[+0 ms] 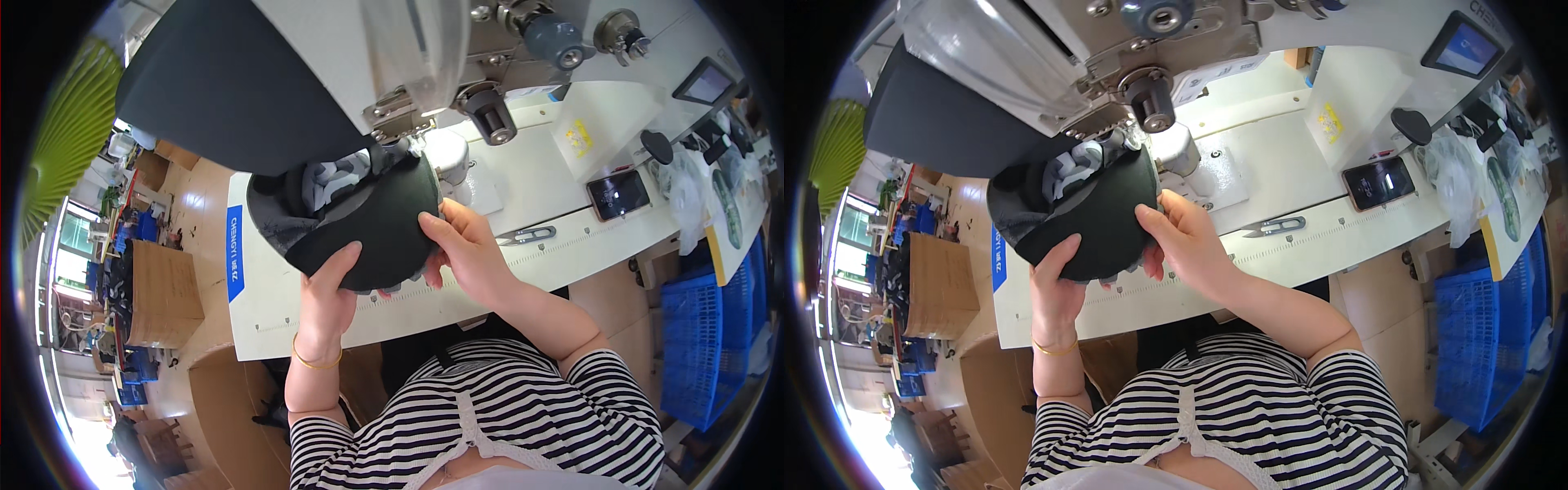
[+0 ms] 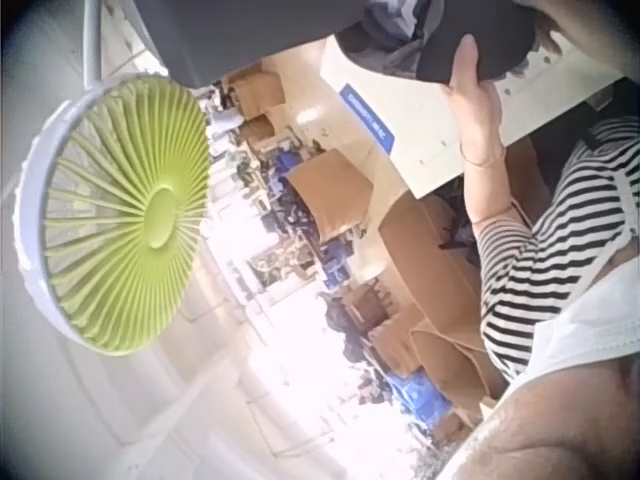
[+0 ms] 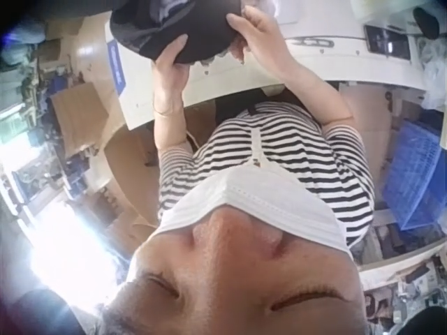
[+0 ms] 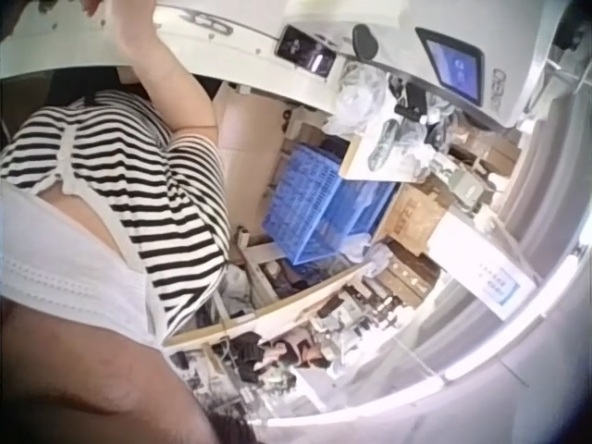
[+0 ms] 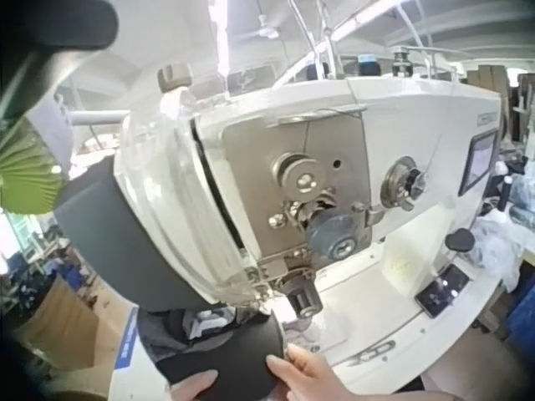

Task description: Sewing upper panels and component parts of shoes using an industrial sewing machine.

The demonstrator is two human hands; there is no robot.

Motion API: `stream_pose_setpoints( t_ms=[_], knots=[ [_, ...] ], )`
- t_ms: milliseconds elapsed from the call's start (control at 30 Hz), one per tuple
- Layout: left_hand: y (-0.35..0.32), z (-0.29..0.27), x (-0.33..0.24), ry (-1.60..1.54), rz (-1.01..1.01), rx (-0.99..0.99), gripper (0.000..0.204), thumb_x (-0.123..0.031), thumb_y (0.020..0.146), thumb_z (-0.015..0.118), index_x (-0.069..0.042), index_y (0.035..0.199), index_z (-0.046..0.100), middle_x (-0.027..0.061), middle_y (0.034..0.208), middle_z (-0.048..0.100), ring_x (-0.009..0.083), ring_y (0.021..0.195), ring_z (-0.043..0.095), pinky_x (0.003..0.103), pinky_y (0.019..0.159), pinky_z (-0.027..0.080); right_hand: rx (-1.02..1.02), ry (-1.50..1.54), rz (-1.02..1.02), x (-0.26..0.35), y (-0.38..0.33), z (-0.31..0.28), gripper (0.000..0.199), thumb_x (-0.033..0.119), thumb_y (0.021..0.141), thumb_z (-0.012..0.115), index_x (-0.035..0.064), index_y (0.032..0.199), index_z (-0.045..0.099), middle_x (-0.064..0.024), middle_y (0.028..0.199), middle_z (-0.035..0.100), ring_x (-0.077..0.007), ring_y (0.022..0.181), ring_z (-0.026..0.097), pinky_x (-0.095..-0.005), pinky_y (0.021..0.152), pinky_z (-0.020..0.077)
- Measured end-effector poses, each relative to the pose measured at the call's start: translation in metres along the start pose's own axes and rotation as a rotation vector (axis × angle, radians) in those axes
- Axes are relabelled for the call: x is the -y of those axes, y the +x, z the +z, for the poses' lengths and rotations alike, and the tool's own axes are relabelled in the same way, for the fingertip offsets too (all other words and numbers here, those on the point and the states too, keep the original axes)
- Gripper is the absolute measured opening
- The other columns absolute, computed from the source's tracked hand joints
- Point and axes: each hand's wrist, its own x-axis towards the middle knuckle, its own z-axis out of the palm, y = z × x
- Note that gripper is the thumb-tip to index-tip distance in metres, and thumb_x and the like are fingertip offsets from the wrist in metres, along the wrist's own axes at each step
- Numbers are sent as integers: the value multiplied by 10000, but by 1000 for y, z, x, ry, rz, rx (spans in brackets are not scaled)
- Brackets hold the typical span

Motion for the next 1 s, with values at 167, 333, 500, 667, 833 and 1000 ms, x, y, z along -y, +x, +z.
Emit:
stream_pose_setpoints(
  t_ms=[167,333,500,667,833,1000],
  knots=[
    [1,-1,-3,30,-22,21,296,4,852,485,85,1134,523,177,1004,633,270,767,658,369,446,525,14,52,12,0,-1,-1,243,249,985,468,8,970,503,-69,751,595,-133,481,543,-241,425,441],
    [0,7,-9,32,-35,-4,315,11,848,486,77,1154,515,173,1029,627,266,782,656,362,465,518,6,40,0,1,0,2,251,254,985,473,6,965,500,-69,744,590,-129,486,543,-240,429,441],
    [2,15,-21,11,-67,149,253,19,846,502,74,1079,583,152,969,656,233,772,655,330,606,541,-12,31,2,0,-1,4,255,259,984,480,5,968,502,-67,736,587,-124,487,538,-237,432,437],
    [3,9,-14,44,-44,134,255,18,840,506,70,1079,578,143,921,656,219,711,642,310,522,508,50,24,-31,-4,0,2,257,250,988,472,-5,990,499,-75,724,586,-126,491,546,-236,435,432],
    [2,-2,-11,67,-57,186,314,37,834,487,82,1142,524,167,999,625,245,750,640,331,504,507,59,36,51,0,-19,10,251,238,993,460,-11,994,491,-89,719,591,-130,492,548,-242,444,440],
    [4,11,-10,39,-32,87,255,33,836,502,66,1073,587,134,937,658,212,746,645,297,560,509,51,72,45,-2,-14,7,250,237,995,457,-11,971,487,-100,719,599,-132,494,551,-248,445,443]
  ],
)
